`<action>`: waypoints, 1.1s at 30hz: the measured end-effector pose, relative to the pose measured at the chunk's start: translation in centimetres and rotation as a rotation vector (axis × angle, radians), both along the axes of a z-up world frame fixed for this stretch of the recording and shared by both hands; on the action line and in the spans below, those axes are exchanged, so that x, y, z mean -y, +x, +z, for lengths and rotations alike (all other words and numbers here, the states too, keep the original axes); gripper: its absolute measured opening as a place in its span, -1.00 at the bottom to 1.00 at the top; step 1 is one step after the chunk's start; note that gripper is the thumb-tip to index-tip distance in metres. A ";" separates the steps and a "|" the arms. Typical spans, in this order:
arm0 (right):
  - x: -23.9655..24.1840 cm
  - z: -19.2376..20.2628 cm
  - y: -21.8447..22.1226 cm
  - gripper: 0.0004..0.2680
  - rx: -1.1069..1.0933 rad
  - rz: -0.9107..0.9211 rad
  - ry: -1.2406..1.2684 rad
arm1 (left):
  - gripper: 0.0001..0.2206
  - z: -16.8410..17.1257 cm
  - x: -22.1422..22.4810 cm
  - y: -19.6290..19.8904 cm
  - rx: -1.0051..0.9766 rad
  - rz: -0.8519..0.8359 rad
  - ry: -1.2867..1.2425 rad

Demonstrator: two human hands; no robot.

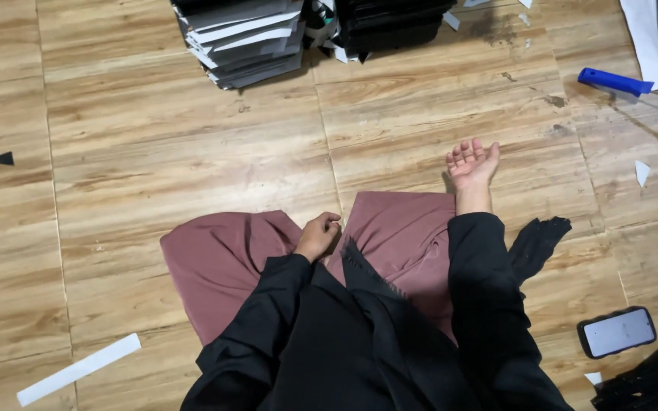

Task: Folding and pressing the edges of large cardboard sheets to create structured panels or folders using a creasing tool.

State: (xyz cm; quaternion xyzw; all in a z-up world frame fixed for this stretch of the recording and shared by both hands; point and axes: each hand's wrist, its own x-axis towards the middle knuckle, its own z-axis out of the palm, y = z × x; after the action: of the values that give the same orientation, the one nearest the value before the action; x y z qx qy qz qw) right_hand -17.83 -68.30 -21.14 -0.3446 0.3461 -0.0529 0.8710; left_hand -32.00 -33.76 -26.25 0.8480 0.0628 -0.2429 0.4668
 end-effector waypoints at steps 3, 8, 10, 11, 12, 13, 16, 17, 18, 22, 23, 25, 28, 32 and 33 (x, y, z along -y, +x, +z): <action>-0.4 1.3 -0.5 -0.60 0.019 -0.043 0.017 | -0.74 1.3 0.0 -0.2 0.005 -0.026 -0.012; 0.2 1.5 -0.5 -0.59 0.045 -0.136 0.039 | -0.74 1.4 0.1 -0.3 0.028 -0.038 0.000; 0.3 1.8 -0.7 -0.64 0.038 -0.249 -0.030 | -0.75 1.1 0.1 -0.3 0.027 -0.048 0.012; 0.9 1.5 -0.6 -0.64 0.036 -0.248 -0.029 | -0.75 1.7 0.1 -0.3 0.025 -0.046 0.013; 1.6 1.0 -0.5 -0.67 0.042 -0.323 -0.051 | -0.74 2.2 0.1 -0.3 0.007 -0.042 -0.005; 2.3 0.6 -0.4 -0.70 0.048 -0.399 -0.072 | -0.73 2.7 0.0 -0.3 -0.010 -0.037 -0.023; 1.0 4.1 -2.0 -0.67 0.035 -0.547 -0.192 | -0.73 2.8 0.0 -0.1 -0.016 -0.045 -0.021; 1.6 4.2 -2.3 -0.67 0.032 -0.547 -0.191 | -0.73 2.7 0.0 -0.1 -0.019 -0.045 -0.019; 2.1 4.3 -2.6 -0.63 0.052 -0.574 -0.212 | -0.73 2.7 0.1 -0.1 -0.022 -0.038 -0.021; 2.0 7.0 -3.9 -0.65 0.015 -0.826 -0.140 | -0.73 3.9 0.1 0.1 -0.057 0.009 -0.097; 3.7 6.1 -4.2 -0.65 0.012 -0.825 -0.141 | -0.73 4.0 0.1 0.1 -0.060 0.010 -0.097; 7.2 4.2 -5.1 -0.65 0.076 -0.791 0.069 | -0.73 4.0 0.1 0.2 -0.091 0.019 -0.092; 9.9 3.9 -7.0 -0.76 0.115 -0.826 0.045 | -0.74 3.6 0.0 0.3 -0.108 0.040 -0.096; 12.5 2.7 -9.1 -0.56 0.096 -0.723 -0.258 | -0.77 4.1 -0.1 0.6 -0.121 0.071 -0.151; 11.3 4.6 -9.4 -0.53 0.067 -0.826 -0.315 | -0.78 4.0 -0.1 0.8 -0.135 0.086 -0.131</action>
State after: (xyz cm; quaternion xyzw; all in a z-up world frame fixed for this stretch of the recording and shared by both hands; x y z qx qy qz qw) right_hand -27.19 -79.64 -16.52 -0.3039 0.4139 -0.4600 0.7244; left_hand -31.25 -33.69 -22.24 0.7940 0.1145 -0.2826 0.5259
